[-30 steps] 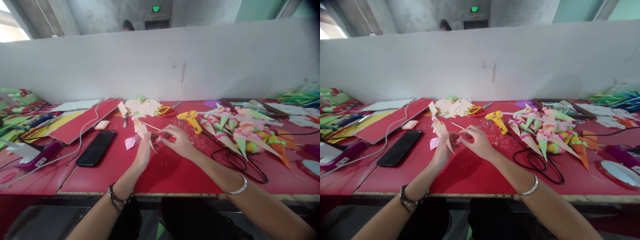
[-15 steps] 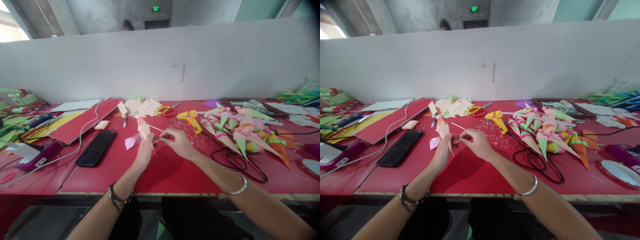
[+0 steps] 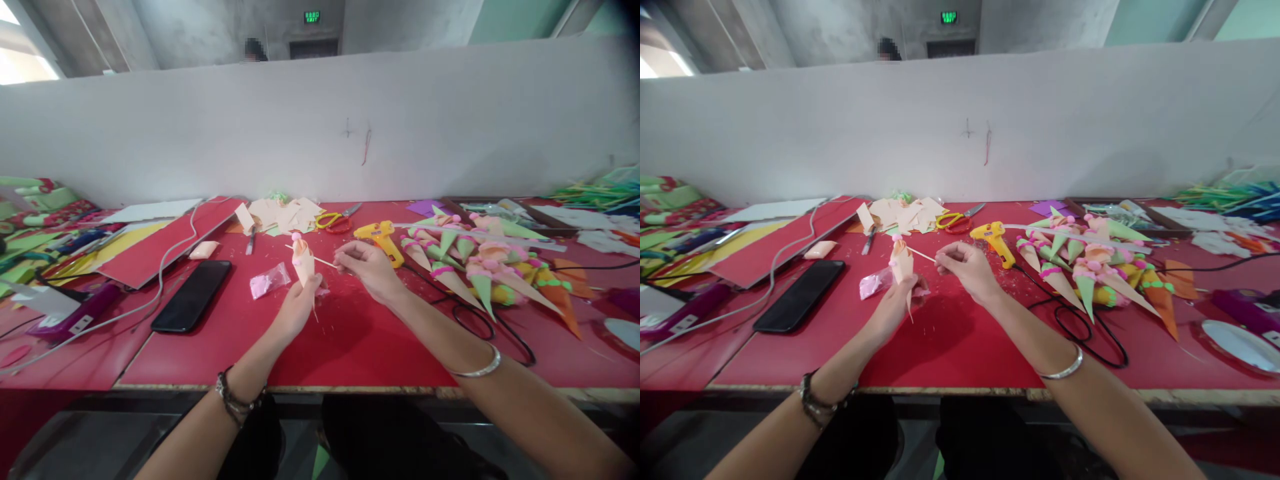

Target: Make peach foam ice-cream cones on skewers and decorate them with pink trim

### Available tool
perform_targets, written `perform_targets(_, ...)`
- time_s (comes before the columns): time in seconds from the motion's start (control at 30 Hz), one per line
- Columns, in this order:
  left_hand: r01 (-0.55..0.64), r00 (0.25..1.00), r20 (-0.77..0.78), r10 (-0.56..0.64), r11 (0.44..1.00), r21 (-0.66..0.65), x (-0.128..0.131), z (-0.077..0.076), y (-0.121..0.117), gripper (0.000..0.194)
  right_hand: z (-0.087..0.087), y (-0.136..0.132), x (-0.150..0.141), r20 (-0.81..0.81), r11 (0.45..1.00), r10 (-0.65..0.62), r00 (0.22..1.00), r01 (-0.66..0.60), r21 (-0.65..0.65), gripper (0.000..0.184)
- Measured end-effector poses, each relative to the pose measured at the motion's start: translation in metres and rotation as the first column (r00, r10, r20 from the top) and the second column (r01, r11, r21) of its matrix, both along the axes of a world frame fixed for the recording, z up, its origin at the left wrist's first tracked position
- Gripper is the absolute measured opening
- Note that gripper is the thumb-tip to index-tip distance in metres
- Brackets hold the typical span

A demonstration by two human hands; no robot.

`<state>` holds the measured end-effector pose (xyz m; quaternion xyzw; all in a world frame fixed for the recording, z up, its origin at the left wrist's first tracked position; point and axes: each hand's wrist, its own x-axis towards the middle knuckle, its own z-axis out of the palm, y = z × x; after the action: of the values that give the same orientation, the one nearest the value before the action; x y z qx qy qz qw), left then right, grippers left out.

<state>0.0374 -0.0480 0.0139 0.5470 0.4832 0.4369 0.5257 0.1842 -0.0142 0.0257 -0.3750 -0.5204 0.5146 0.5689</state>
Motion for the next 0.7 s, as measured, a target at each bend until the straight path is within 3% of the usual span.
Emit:
perform_targets(0.23, 0.021, 1.0, 0.004, -0.021, 1.0, 0.01, 0.0028, 0.0005, -0.0024, 0.034, 0.0013, -0.003, -0.0012, -0.004, 0.998, 0.06, 0.998, -0.06, -0.019, 0.021)
perform_targets(0.43, 0.042, 0.999, 0.001, -0.042, 0.999, -0.029, 0.0052, 0.0055, -0.0062, 0.033, -0.0007, -0.0002, 0.0, 0.042, 0.997, -0.037, 0.998, 0.034, 0.068, 0.018)
perform_targets(0.6, 0.035, 0.998, -0.045, -0.038, 0.997, -0.067, 0.0058, 0.0059, -0.0071, 0.036, 0.0011, -0.001, -0.0003, -0.022, 0.999, 0.016, 1.0, -0.015, 0.034, 0.018)
perform_targets(0.7, 0.057, 0.996, -0.06, -0.062, 0.995, -0.081, 0.0058, 0.0019, -0.0059, 0.037, 0.0053, -0.0059, -0.0009, 0.024, 0.99, -0.003, 1.0, 0.0, 0.139, 0.015)
